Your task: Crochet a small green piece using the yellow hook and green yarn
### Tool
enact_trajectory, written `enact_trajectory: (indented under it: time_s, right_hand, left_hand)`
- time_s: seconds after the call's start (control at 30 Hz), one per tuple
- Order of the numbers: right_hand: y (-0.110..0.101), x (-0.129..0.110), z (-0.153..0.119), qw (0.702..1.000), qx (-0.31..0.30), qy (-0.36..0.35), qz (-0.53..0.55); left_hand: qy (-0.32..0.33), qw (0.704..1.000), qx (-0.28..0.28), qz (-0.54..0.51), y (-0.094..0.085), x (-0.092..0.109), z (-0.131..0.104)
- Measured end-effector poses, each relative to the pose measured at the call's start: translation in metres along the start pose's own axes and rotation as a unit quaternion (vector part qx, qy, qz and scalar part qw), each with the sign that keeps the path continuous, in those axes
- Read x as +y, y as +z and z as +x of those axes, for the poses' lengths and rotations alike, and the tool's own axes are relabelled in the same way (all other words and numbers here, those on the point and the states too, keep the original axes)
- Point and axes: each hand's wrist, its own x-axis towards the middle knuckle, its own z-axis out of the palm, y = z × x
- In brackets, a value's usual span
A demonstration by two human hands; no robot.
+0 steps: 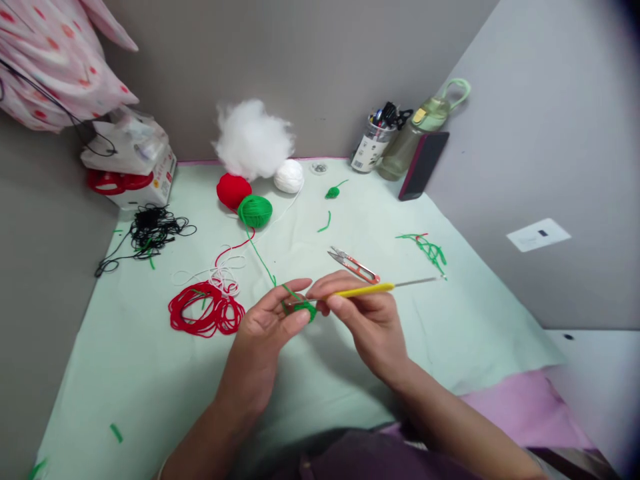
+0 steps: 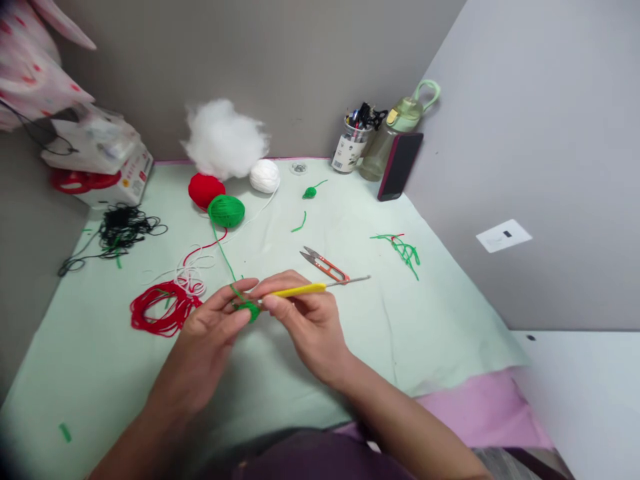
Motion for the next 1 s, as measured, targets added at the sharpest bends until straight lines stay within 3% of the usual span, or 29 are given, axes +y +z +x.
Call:
enact_trajectory:
  time_s: [0.23, 0.37, 0.47, 0.53, 0.63, 0.7, 0.73, 0.83, 0.9, 1.0]
  right_hand:
    - [-0.005, 0.01, 0.003, 0.99, 0.014, 0.104, 0.094]
    - [-0.007, 0.004, 0.006, 0.99, -0.001, 0.104, 0.092]
    - [-0.007, -0.002, 0.003, 0.999, -0.008, 0.04, -0.013]
    - [-0.006, -0.002, -0.001, 0.991, -0.025, -0.045, -0.126]
    - [-0.004, 0.005, -0.007, 0.933, -0.075, -0.199, -0.291]
    - [-0.004, 0.011, -0.011, 0.899, -0.091, -0.251, -0.348]
    - [-0.004, 0.012, -0.011, 0.895, -0.087, -0.253, -0.356]
    - [-0.003, 0.01, -0.011, 0.937, -0.036, -0.205, -0.28]
    - [-0.003, 0.005, -0.008, 0.975, 0.005, -0.141, -0.171]
    - [-0.001, 0.001, -0.001, 0.997, 0.01, -0.053, -0.057]
  left_hand:
    - [0.023, 0.997, -0.019, 0.065, -0.002, -0.001, -0.001]
    - [0.041, 0.996, -0.006, 0.074, -0.005, 0.001, -0.001]
    - [0.058, 0.993, 0.003, 0.105, -0.008, 0.001, -0.001]
    - [0.08, 0.988, 0.026, 0.129, -0.007, 0.0, -0.002]
    - [0.095, 0.986, 0.056, 0.124, -0.002, -0.002, -0.003]
    - [0.054, 0.995, 0.037, 0.073, 0.001, -0.002, -0.003]
    - [0.022, 0.999, 0.015, 0.041, 0.002, -0.001, -0.003]
    - [-0.042, 0.998, -0.033, -0.034, 0.0, 0.003, -0.002]
    - [-0.029, 0.998, -0.024, -0.045, -0.003, 0.006, -0.001]
    - [0.007, 1.0, -0.012, -0.007, -0.005, 0.007, -0.001]
